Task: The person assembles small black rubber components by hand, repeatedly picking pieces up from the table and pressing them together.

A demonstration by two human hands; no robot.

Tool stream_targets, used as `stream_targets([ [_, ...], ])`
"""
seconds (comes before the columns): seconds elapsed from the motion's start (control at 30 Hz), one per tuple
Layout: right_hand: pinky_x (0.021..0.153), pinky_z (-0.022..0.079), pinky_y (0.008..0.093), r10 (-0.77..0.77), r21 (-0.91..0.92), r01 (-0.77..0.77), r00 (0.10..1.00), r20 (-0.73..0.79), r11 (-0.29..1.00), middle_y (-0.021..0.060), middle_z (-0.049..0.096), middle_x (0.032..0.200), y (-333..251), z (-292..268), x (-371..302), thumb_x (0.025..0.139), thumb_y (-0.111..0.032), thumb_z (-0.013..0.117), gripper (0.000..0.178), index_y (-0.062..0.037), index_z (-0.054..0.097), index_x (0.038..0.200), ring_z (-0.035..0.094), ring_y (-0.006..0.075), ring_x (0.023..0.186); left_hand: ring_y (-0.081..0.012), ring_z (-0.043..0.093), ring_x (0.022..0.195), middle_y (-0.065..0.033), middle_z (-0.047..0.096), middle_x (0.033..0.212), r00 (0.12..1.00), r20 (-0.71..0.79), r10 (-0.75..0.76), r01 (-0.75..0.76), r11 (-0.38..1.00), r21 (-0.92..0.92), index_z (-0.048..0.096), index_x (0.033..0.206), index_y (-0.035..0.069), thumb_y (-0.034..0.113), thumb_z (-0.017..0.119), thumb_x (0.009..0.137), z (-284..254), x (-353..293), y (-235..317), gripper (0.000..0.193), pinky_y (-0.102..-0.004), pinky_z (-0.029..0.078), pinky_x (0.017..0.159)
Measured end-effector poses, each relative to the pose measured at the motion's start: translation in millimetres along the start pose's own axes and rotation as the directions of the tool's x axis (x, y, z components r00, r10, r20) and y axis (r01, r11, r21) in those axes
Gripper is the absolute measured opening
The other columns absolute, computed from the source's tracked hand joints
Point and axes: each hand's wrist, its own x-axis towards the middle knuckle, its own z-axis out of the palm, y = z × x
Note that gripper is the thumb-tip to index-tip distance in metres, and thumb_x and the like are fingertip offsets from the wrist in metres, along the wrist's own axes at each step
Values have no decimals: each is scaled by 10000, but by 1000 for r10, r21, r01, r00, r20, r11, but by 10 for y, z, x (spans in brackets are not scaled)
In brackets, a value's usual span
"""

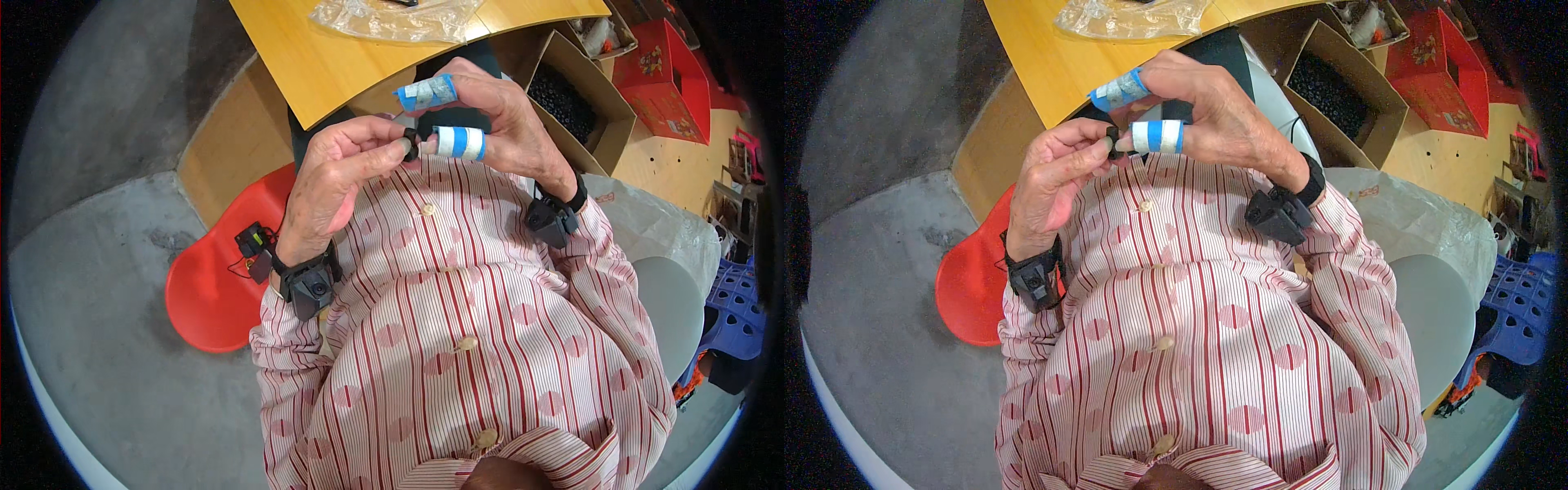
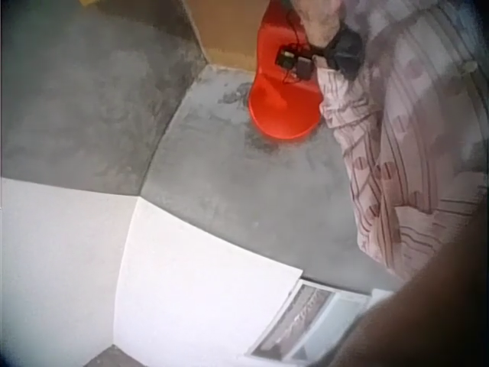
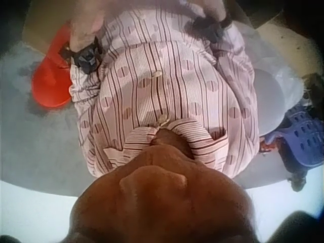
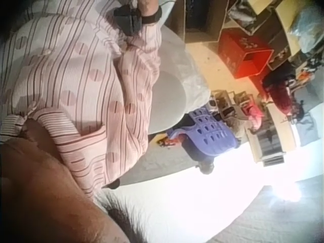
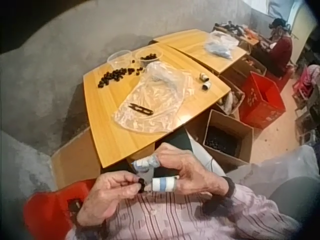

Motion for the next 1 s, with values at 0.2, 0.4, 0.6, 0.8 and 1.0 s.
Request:
stream_targets([
  [0.2, 697, 527, 335, -193, -776, 200, 976, 102, 599, 52, 597, 954, -142, 63, -3, 664, -265, 734, 416, -62, 609, 1005, 561, 252, 938, -100, 596, 827, -54, 643, 912, 999, -49, 9, -13, 996, -86, 609, 1020, -41, 102, 617, 861, 17, 82, -11, 214, -218, 453, 737],
  [0.4, 693, 535, 336, -173, -840, 179, 980, 103, 512, 33, 584, 970, -168, 74, 23, 621, -203, 717, 409, -73, 590, 987, 541, 239, 955, -74, 549, 767, -32, 627, 877, 993, -118, 31, -33, 999, -23, 612, 1005, -31, 127, 621, 859, 43, 153, -8, 215, -214, 437, 745],
  [0.6, 678, 541, 329, -157, -866, 150, 984, 84, 477, 36, 593, 952, -156, 91, 40, 618, -142, 703, 416, -66, 593, 1013, 540, 234, 959, -74, 528, 754, -18, 617, 839, 992, -115, 54, -53, 998, 16, 632, 956, -24, 129, 619, 849, 137, 202, 28, 187, -209, 404, 717],
  [0.8, 648, 545, 326, -175, -869, 146, 982, 70, 473, 41, 601, 913, -120, 93, 17, 619, -127, 708, 433, -62, 598, 1033, 545, 228, 948, -78, 527, 762, -23, 619, 825, 992, -87, 91, -88, 996, 35, 646, 913, -21, 107, 602, 838, 168, 230, 2, 155, -217, 398, 731],
  [1.0, 591, 538, 323, -241, -814, 172, 970, 41, 555, 35, 589, 833, -52, 88, -24, 627, -101, 705, 396, -69, 595, 1005, 566, 222, 858, -81, 539, 781, -35, 629, 857, 990, -102, 99, -95, 994, 47, 643, 944, -34, 109, 596, 839, 217, 214, -6, 183, -215, 399, 756],
])
